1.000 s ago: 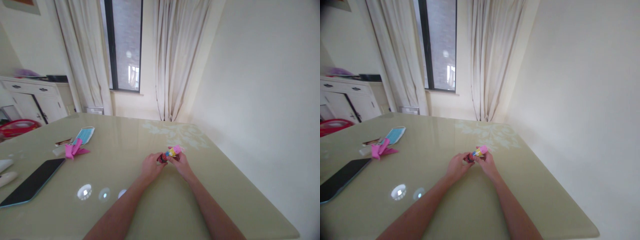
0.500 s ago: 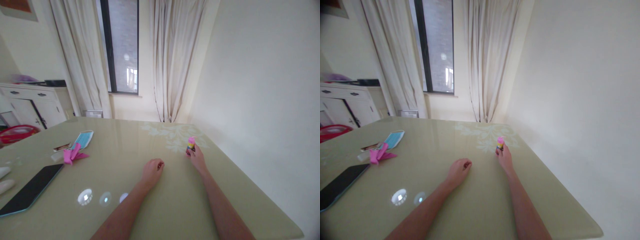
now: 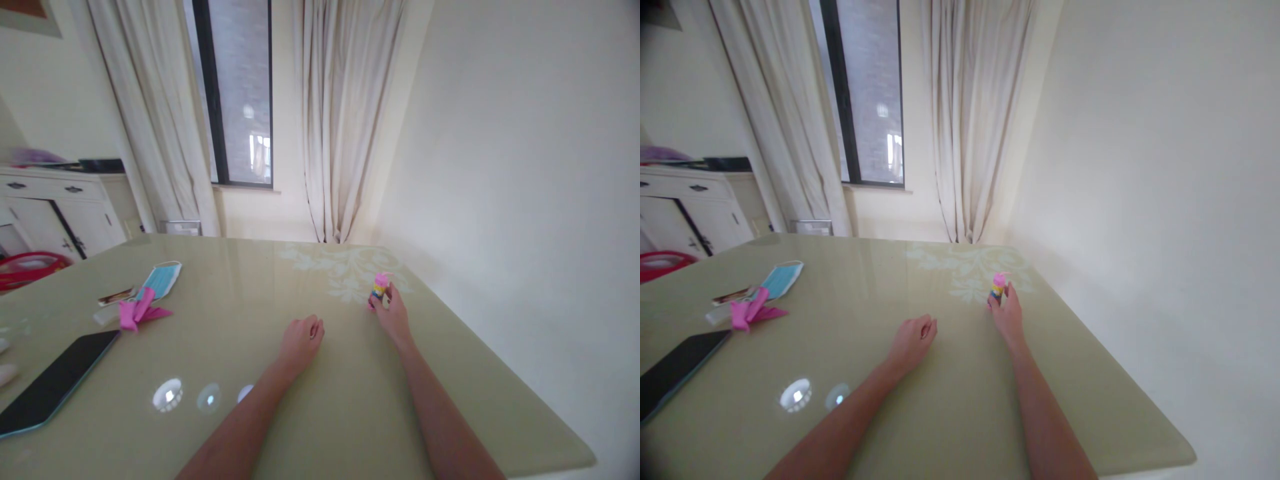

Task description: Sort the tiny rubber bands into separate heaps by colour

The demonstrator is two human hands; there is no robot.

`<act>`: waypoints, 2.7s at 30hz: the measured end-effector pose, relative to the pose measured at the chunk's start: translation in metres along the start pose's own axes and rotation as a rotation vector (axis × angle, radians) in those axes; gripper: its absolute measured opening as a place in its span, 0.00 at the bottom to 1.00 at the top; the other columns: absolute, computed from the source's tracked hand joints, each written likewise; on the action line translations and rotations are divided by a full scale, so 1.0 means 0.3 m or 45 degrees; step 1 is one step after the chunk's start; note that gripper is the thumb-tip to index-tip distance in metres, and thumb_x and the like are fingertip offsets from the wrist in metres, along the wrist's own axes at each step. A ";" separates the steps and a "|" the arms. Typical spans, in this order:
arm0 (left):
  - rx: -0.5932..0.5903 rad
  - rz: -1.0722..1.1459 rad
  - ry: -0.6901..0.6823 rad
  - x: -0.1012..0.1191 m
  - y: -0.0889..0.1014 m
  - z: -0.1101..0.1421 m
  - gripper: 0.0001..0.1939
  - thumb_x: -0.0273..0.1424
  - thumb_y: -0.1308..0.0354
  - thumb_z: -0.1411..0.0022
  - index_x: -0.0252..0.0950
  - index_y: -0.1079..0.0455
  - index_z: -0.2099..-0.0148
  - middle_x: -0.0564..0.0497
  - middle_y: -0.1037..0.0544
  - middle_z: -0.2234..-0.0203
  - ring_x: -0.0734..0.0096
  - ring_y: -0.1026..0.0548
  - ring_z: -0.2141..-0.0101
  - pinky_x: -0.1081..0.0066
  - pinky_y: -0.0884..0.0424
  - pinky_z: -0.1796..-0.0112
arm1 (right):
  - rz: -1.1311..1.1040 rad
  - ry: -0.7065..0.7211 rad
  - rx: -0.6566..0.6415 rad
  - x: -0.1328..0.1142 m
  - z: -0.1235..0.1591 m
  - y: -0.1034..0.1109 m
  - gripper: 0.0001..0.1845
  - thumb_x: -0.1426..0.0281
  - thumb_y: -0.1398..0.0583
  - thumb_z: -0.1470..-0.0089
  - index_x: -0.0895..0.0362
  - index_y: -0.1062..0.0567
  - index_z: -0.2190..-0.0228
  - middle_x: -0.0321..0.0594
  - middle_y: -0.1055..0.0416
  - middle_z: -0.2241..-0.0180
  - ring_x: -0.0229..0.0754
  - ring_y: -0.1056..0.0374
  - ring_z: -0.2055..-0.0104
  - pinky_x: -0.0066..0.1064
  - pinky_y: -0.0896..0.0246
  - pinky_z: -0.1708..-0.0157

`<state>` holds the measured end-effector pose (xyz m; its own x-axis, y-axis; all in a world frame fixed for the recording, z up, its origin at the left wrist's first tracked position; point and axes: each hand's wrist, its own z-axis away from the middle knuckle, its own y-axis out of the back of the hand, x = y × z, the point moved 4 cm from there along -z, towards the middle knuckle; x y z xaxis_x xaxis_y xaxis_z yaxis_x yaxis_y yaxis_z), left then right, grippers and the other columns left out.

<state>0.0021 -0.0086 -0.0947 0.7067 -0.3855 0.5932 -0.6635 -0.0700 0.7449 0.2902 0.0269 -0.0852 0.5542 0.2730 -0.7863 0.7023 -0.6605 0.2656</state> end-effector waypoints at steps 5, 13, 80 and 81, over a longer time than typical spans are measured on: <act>-0.035 0.023 -0.003 -0.009 -0.006 -0.006 0.19 0.24 0.51 0.34 0.39 0.40 0.79 0.58 0.46 0.83 0.72 0.47 0.78 0.67 0.52 0.71 | 0.052 0.278 0.194 -0.182 0.087 0.016 0.15 0.57 0.39 0.39 0.54 0.27 0.56 0.48 0.26 0.59 0.51 0.30 0.56 0.43 0.34 0.54; -0.009 0.026 -0.013 -0.015 -0.018 -0.005 0.16 0.22 0.49 0.41 0.38 0.37 0.80 0.57 0.43 0.85 0.72 0.44 0.78 0.70 0.47 0.72 | -0.003 0.584 -0.697 -0.335 0.326 -0.233 0.18 0.73 0.42 0.47 0.52 0.46 0.80 0.32 0.43 0.79 0.40 0.47 0.74 0.33 0.56 0.72; -0.020 -0.238 -0.107 0.011 0.129 0.013 0.07 0.27 0.42 0.39 0.40 0.28 0.57 0.48 0.21 0.62 0.61 0.24 0.62 0.68 0.38 0.65 | -0.079 0.163 -0.729 -0.355 0.233 -0.251 0.32 0.47 0.47 0.35 0.53 0.43 0.84 0.30 0.51 0.83 0.34 0.52 0.79 0.31 0.60 0.77; -0.063 -0.177 -0.105 0.009 0.129 0.015 0.07 0.27 0.42 0.40 0.40 0.28 0.59 0.49 0.22 0.65 0.63 0.25 0.65 0.68 0.39 0.67 | -0.110 0.170 -0.759 -0.354 0.233 -0.251 0.32 0.48 0.46 0.35 0.53 0.43 0.83 0.30 0.51 0.83 0.34 0.51 0.79 0.30 0.59 0.77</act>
<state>-0.0228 -0.0165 -0.0658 0.7671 -0.4493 0.4579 -0.5462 -0.0830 0.8336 0.1472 -0.0013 -0.0608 0.5084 0.4186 -0.7526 0.8547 -0.1382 0.5005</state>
